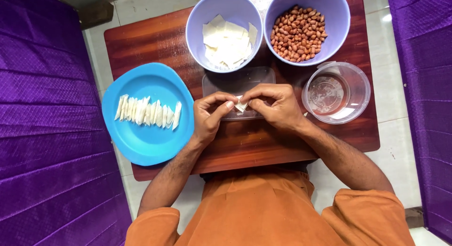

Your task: The person is making peanut-filled dough rolls by placing a peanut on a small square of dough and rolling it up.

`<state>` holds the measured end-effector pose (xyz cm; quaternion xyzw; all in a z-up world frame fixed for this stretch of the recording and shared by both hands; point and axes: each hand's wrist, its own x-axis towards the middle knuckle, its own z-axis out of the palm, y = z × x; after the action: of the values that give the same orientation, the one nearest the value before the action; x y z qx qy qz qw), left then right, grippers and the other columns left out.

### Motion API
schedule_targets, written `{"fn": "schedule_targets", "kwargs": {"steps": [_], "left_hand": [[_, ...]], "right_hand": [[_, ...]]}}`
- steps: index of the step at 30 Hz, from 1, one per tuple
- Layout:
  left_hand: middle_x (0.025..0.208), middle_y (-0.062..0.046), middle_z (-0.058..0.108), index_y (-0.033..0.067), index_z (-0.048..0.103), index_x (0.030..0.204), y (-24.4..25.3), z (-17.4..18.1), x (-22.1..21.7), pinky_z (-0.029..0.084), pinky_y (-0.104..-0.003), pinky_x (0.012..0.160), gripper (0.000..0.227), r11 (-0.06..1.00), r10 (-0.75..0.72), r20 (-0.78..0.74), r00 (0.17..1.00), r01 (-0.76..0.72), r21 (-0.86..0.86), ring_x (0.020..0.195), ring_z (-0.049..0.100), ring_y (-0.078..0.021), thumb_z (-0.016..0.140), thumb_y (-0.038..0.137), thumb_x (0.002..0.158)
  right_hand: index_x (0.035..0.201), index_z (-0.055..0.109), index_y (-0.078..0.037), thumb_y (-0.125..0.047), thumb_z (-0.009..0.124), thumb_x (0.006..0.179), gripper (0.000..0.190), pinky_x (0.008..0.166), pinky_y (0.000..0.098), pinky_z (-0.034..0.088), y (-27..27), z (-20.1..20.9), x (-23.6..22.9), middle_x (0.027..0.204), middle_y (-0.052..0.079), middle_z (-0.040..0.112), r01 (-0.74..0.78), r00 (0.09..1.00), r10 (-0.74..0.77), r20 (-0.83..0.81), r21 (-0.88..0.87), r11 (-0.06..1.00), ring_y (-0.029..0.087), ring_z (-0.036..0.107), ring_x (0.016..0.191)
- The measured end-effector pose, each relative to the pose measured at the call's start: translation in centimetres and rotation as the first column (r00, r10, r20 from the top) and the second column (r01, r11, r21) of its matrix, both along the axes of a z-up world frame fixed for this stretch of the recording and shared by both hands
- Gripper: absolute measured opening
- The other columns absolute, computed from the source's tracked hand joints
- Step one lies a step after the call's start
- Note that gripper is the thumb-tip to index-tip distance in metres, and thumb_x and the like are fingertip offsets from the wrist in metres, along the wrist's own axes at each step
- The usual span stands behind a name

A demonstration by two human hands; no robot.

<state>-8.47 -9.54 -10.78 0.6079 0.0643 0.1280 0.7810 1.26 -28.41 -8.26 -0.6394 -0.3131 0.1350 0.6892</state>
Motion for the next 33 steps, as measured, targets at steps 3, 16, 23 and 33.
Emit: {"fn": "schedule_targets", "kwargs": {"steps": [3, 16, 23, 33], "left_hand": [[0.090, -0.017, 0.074, -0.0043, 0.078, 0.096, -0.2, 1.1, -0.1, 0.057, -0.032, 0.077, 0.015, 0.996, 0.022, 0.017, 1.000, -0.023, 0.091, 0.084, 0.069, -0.0168, 0.076, 0.010, 0.091], [0.085, -0.016, 0.074, -0.0046, 0.078, 0.093, -1.0, 2.3, -0.2, 0.058, -0.033, 0.078, 0.011, 0.974, 0.068, 0.155, 0.986, -0.100, 0.205, 0.085, 0.071, -0.0197, 0.076, 0.007, 0.093], [0.086, -0.015, 0.075, -0.0018, 0.079, 0.092, -0.9, 2.0, -0.1, 0.058, -0.033, 0.080, 0.010, 0.952, 0.080, 0.199, 0.977, -0.134, 0.276, 0.086, 0.073, -0.0207, 0.077, 0.007, 0.093], [0.095, -0.012, 0.076, 0.0010, 0.072, 0.118, -2.0, 2.6, -0.1, 0.059, -0.031, 0.080, 0.027, 0.973, 0.102, 0.126, 0.987, -0.125, 0.194, 0.088, 0.070, -0.0138, 0.079, 0.009, 0.093]], "right_hand": [[0.088, 0.080, -0.003, 0.008, 0.069, 0.083, 0.017, 0.066, 0.0346, 0.058, 0.2, 0.5, 0.0, 0.081, 0.014, 0.076, 0.016, 0.997, -0.018, 0.073, 0.039, 0.999, 0.021, 0.072, 0.072], [0.089, 0.078, 0.001, 0.011, 0.067, 0.087, 0.015, 0.066, 0.0334, 0.060, 0.2, -0.1, 0.6, 0.088, 0.019, 0.076, 0.088, 0.994, -0.094, 0.052, 0.099, 0.991, 0.023, 0.072, 0.073], [0.125, 0.066, 0.004, -0.013, 0.066, 0.101, 0.029, 0.073, 0.0306, 0.062, 0.2, -0.7, 0.6, 0.102, 0.018, 0.074, -0.046, 0.971, 0.067, -0.230, 0.092, 0.995, 0.017, 0.071, 0.083], [0.106, 0.078, 0.001, -0.004, 0.076, 0.094, 0.014, 0.067, 0.0287, 0.061, 0.2, 0.6, -0.4, 0.079, 0.015, 0.074, 0.039, 0.963, -0.045, -0.265, -0.026, 0.999, 0.015, 0.071, 0.070]]}}
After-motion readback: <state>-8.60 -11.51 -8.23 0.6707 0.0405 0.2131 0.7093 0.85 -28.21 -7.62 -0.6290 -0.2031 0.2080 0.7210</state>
